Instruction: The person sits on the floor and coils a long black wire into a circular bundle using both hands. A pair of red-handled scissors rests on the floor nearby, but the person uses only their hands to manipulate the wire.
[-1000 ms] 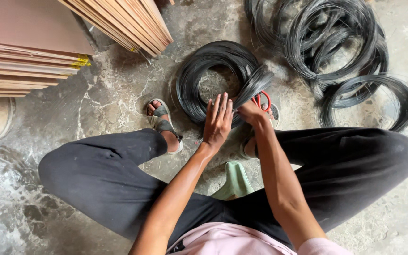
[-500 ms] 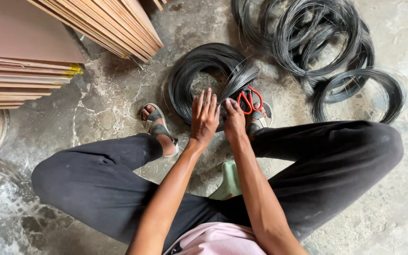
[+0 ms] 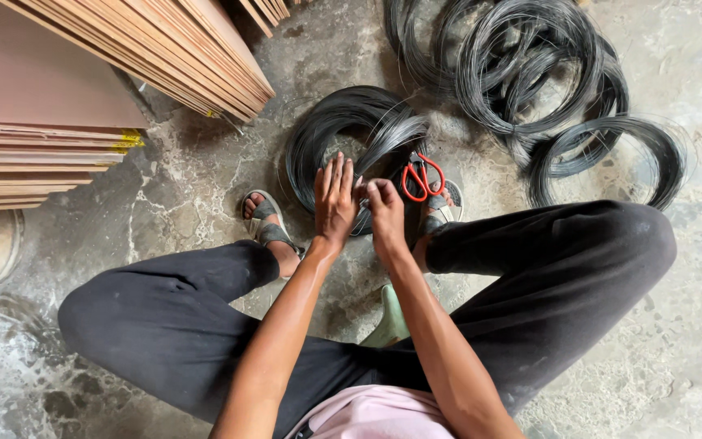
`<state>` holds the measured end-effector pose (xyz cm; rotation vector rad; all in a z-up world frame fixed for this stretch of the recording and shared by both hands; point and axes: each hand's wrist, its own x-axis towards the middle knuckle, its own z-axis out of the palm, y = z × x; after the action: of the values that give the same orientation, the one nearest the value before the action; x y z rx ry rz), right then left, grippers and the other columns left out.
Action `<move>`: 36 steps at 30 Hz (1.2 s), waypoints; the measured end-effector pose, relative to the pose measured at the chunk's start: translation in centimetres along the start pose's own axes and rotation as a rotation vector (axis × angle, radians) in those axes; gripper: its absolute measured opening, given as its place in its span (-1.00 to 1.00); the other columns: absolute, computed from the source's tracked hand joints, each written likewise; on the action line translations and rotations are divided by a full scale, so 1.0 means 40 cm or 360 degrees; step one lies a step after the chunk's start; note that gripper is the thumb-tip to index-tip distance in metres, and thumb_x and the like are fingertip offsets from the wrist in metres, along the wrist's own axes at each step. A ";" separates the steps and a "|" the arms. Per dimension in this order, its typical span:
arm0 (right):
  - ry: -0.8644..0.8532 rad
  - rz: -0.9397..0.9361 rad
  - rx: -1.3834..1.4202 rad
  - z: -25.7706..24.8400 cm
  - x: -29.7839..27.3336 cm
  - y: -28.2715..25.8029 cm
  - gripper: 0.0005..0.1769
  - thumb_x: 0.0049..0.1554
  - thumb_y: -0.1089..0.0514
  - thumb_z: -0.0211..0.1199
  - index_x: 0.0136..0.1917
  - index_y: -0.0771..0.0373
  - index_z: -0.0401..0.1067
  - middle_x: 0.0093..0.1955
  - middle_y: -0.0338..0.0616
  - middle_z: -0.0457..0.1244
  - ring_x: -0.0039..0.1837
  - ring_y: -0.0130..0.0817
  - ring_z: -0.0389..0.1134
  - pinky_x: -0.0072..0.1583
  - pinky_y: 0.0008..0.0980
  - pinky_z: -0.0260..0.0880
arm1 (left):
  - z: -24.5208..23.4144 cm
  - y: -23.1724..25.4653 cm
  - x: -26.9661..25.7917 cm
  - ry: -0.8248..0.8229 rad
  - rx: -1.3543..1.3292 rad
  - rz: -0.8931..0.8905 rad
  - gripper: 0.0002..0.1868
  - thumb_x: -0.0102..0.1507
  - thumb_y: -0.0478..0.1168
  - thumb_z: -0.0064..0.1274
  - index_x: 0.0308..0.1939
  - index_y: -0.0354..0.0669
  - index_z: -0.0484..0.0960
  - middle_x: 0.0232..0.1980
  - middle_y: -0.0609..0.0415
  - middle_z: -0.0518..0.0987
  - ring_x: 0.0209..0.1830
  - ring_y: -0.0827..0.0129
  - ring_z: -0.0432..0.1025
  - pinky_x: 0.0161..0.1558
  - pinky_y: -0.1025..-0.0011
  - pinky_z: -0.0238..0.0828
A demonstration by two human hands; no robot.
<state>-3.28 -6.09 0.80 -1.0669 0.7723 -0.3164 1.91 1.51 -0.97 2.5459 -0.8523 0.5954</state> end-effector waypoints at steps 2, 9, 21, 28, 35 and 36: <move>0.0049 -0.0030 -0.0094 -0.025 -0.010 0.035 -0.85 0.11 0.10 0.14 -0.09 0.19 0.39 -0.07 -0.14 0.15 -0.05 -0.34 0.20 -0.08 -0.43 0.25 | -0.002 0.000 0.004 -0.0004 0.0014 0.0013 -0.62 0.24 -0.10 -0.07 0.08 -0.22 0.41 0.16 -0.09 0.39 0.14 0.16 0.30 0.12 0.20 0.20; -0.0064 0.0509 0.0406 -0.031 0.038 0.044 -0.81 0.06 0.08 0.22 -0.12 0.23 0.44 -0.22 -0.12 0.29 -0.18 -0.32 0.36 -0.20 -0.51 0.34 | -0.017 -0.017 0.019 -0.0030 0.0176 0.0029 -0.61 0.26 -0.05 -0.08 0.07 -0.19 0.42 0.13 -0.04 0.42 0.11 0.25 0.32 0.08 0.30 0.24; -0.0467 0.1146 0.0661 -0.056 0.063 0.048 -0.67 0.04 0.09 0.07 0.07 0.23 0.38 -0.15 -0.20 0.35 -0.14 -0.46 0.39 -0.17 -0.53 0.36 | -0.068 -0.019 0.037 -0.0268 0.0056 0.0149 -0.57 0.31 -0.04 -0.28 0.21 -0.10 0.31 0.24 -0.03 0.33 0.22 0.17 0.23 0.14 0.16 0.18; -0.0341 0.1107 0.0736 -0.066 0.036 -0.026 -0.60 0.06 -0.08 0.09 0.01 0.25 0.36 -0.16 -0.27 0.30 -0.19 -0.53 0.30 -0.16 -0.62 0.28 | -0.058 -0.041 0.027 -0.0352 0.0012 0.0143 -0.60 0.31 -0.07 -0.27 0.19 -0.12 0.34 0.22 -0.02 0.35 0.20 0.19 0.25 0.11 0.20 0.21; -0.0414 0.1123 0.0489 -0.043 0.058 -0.011 -0.83 0.02 0.12 0.19 -0.12 0.23 0.39 -0.27 -0.29 0.27 -0.23 -0.52 0.28 -0.18 -0.62 0.29 | -0.057 -0.061 0.037 -0.0443 -0.0110 0.0089 -0.59 0.32 -0.05 -0.31 0.19 -0.08 0.35 0.20 0.00 0.37 0.19 0.23 0.27 0.09 0.28 0.23; -0.0427 0.1078 0.0392 -0.043 0.058 -0.013 -0.86 0.00 0.21 0.19 -0.14 0.26 0.37 -0.31 -0.28 0.24 -0.24 -0.50 0.27 -0.18 -0.59 0.30 | -0.060 -0.059 0.038 -0.0458 -0.0126 0.0095 -0.59 0.32 -0.06 -0.31 0.20 -0.09 0.34 0.20 0.00 0.38 0.19 0.23 0.27 0.08 0.30 0.23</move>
<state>-2.80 -8.82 -0.16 -0.5532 0.7820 0.2993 3.87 3.69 1.30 2.5778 -1.0293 0.2078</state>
